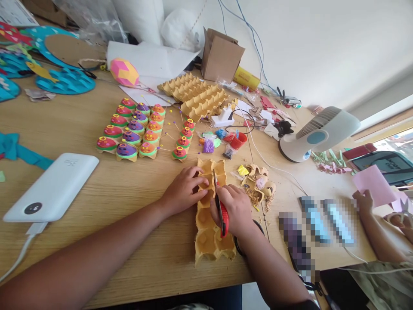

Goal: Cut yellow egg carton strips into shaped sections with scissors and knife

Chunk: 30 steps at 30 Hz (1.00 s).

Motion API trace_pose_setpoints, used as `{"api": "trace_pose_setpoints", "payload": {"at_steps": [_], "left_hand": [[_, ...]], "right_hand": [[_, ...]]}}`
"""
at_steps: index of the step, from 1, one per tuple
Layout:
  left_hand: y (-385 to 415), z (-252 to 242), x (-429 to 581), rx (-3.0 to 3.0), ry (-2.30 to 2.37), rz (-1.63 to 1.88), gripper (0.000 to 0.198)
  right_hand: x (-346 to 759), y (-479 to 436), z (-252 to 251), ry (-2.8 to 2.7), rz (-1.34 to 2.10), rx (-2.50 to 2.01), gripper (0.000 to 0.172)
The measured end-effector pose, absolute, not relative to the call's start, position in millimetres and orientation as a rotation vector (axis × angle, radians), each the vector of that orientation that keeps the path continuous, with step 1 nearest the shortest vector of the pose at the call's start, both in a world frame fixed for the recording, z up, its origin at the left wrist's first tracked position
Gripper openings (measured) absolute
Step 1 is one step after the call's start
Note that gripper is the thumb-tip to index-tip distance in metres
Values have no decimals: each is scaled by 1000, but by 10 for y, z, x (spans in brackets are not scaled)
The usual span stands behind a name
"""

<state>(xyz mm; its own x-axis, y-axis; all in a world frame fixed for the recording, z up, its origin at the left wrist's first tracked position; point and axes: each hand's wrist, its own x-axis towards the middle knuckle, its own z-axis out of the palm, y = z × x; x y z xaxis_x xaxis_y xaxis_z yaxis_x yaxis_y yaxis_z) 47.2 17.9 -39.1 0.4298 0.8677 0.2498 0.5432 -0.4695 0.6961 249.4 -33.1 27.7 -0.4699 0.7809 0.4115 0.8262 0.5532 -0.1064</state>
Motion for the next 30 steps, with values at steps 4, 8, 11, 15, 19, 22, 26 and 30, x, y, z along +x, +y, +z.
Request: {"api": "trace_pose_setpoints", "payload": {"at_steps": [4,8,11,15,19,22,26,30], "left_hand": [[184,-408,466,2160,1183,832,22],[180,-394,465,2164,1185,815,20],[180,-386,467,2166,1184,818,19],[188,-409,463,2151,1184,839,22],[190,-423,458,2163,1181,831,21],[188,-425,459,2171,1180,830,19],[190,-432,460,2174,1173,848,21],[189,-414,459,2169,1178,834,21]], "right_hand": [[2502,-270,247,-2355,-71,-1351,11],[2544,-301,273,-2351,-67,-1319,10],[2531,-323,274,-2371,-113,-1302,11],[2511,-276,240,-2359,-101,-1333,11],[2538,-289,259,-2346,-101,-1306,11],[2521,-328,277,-2367,-158,-1277,13],[2471,-317,266,-2398,-178,-1327,12],[2504,-312,290,-2373,-123,-1318,13]]}}
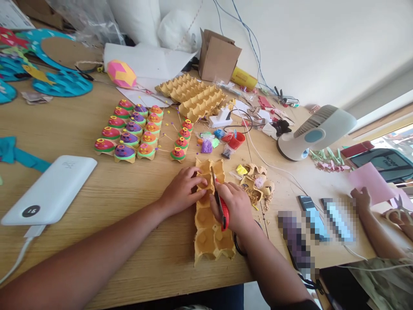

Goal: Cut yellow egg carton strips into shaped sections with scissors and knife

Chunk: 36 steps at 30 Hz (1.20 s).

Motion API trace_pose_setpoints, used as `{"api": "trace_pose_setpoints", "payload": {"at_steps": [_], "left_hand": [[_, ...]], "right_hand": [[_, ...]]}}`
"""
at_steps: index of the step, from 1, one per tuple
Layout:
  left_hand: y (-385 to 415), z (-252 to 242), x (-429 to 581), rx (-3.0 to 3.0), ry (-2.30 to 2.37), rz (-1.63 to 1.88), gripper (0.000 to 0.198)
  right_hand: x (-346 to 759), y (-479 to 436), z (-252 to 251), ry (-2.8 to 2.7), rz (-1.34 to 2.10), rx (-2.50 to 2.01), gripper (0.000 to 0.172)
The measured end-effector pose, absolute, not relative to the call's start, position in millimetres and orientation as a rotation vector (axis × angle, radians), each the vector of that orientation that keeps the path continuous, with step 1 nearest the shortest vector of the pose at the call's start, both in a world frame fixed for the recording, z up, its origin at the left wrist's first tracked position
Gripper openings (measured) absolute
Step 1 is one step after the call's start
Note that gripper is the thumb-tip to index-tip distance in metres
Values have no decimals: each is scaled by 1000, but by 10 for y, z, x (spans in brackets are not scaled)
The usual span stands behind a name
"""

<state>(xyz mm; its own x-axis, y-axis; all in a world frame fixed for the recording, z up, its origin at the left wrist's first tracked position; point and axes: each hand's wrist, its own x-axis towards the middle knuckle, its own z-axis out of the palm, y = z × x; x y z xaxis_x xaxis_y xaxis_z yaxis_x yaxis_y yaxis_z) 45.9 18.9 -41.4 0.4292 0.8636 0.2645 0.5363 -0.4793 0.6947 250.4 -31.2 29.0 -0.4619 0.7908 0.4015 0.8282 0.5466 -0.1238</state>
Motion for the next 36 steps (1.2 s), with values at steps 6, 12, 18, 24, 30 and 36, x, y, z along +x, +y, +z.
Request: {"api": "trace_pose_setpoints", "payload": {"at_steps": [6,12,18,24,30,36], "left_hand": [[191,-396,463,2164,1179,809,21],[191,-419,467,2169,1185,848,26],[188,-392,466,2177,1184,812,19],[190,-407,467,2177,1171,843,20],[185,-391,471,2167,1194,819,19],[184,-382,476,2180,1185,832,19]], "right_hand": [[2518,-297,261,-2358,-139,-1295,11],[2522,-221,190,-2331,-79,-1341,16],[2553,-344,302,-2340,-180,-1255,12],[2495,-326,294,-2370,-186,-1300,12],[2522,-310,283,-2359,-120,-1322,12],[2496,-313,278,-2359,-181,-1298,13]]}}
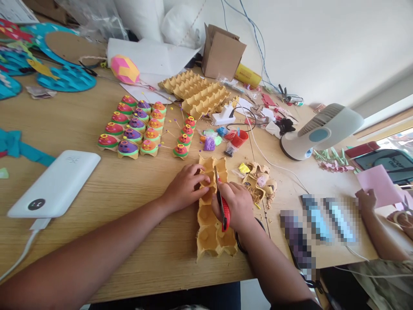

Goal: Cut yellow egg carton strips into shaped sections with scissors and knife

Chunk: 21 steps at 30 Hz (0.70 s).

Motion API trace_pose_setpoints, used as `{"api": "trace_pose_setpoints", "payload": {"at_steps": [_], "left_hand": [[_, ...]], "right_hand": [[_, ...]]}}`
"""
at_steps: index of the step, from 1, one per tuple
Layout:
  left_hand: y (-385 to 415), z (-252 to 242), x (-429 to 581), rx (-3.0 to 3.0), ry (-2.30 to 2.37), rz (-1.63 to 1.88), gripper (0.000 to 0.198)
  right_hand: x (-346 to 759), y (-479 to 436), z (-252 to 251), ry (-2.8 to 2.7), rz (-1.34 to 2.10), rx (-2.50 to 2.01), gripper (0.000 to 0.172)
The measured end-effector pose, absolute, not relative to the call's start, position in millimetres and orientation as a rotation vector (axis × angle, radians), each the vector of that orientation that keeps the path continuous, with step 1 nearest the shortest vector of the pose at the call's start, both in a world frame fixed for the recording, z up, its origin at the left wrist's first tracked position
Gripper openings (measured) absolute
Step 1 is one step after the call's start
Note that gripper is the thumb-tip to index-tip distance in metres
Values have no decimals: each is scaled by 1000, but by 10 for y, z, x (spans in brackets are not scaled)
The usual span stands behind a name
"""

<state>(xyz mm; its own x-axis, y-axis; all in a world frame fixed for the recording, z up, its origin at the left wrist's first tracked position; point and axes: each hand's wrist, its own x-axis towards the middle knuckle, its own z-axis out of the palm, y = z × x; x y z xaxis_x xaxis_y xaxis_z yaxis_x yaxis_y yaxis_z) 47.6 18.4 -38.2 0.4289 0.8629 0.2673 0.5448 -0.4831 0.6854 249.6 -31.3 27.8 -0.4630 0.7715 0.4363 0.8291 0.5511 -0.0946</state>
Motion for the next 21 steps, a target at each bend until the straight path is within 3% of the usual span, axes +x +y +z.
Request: {"api": "trace_pose_setpoints", "payload": {"at_steps": [21], "left_hand": [[184,-396,478,2189,1196,840,17]], "right_hand": [[2530,-316,276,-2369,-149,-1306,9]]}}
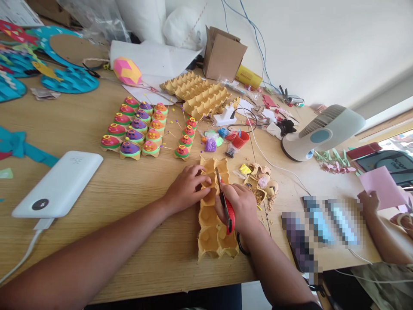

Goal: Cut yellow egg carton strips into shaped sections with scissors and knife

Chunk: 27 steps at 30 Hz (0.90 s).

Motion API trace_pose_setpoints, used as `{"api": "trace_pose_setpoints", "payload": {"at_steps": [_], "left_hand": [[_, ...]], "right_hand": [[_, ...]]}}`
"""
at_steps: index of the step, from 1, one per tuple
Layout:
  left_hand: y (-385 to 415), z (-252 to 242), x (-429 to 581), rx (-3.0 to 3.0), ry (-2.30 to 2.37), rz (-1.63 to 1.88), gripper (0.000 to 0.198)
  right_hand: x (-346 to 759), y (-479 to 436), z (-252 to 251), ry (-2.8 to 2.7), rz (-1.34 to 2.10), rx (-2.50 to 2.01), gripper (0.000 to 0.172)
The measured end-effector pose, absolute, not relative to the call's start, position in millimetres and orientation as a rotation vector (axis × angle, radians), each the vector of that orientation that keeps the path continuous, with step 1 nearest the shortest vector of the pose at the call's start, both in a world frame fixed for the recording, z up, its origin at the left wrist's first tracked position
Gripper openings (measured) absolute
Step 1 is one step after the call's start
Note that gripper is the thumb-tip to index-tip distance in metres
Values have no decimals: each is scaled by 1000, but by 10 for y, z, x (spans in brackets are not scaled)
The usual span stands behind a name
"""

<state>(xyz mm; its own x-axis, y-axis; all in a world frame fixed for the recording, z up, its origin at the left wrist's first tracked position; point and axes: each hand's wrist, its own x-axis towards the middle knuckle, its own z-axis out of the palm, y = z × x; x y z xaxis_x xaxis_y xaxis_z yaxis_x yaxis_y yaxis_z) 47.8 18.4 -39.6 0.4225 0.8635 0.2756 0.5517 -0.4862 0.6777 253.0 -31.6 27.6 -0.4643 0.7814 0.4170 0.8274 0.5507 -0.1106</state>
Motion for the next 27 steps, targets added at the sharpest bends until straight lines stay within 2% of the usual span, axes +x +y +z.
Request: {"api": "trace_pose_setpoints", "payload": {"at_steps": [8,13,23,27], "left_hand": [[187,-399,479,2176,1199,845,20],[187,-386,475,2180,1189,839,18],[188,-393,475,2192,1197,840,21],[186,-392,471,2196,1188,843,18]], "right_hand": [[2540,-273,229,-2301,-25,-1395,11],[2550,-341,280,-2314,-85,-1338,7],[2513,-287,223,-2326,-99,-1384,17],[2512,-343,255,-2356,-145,-1342,12]]}}
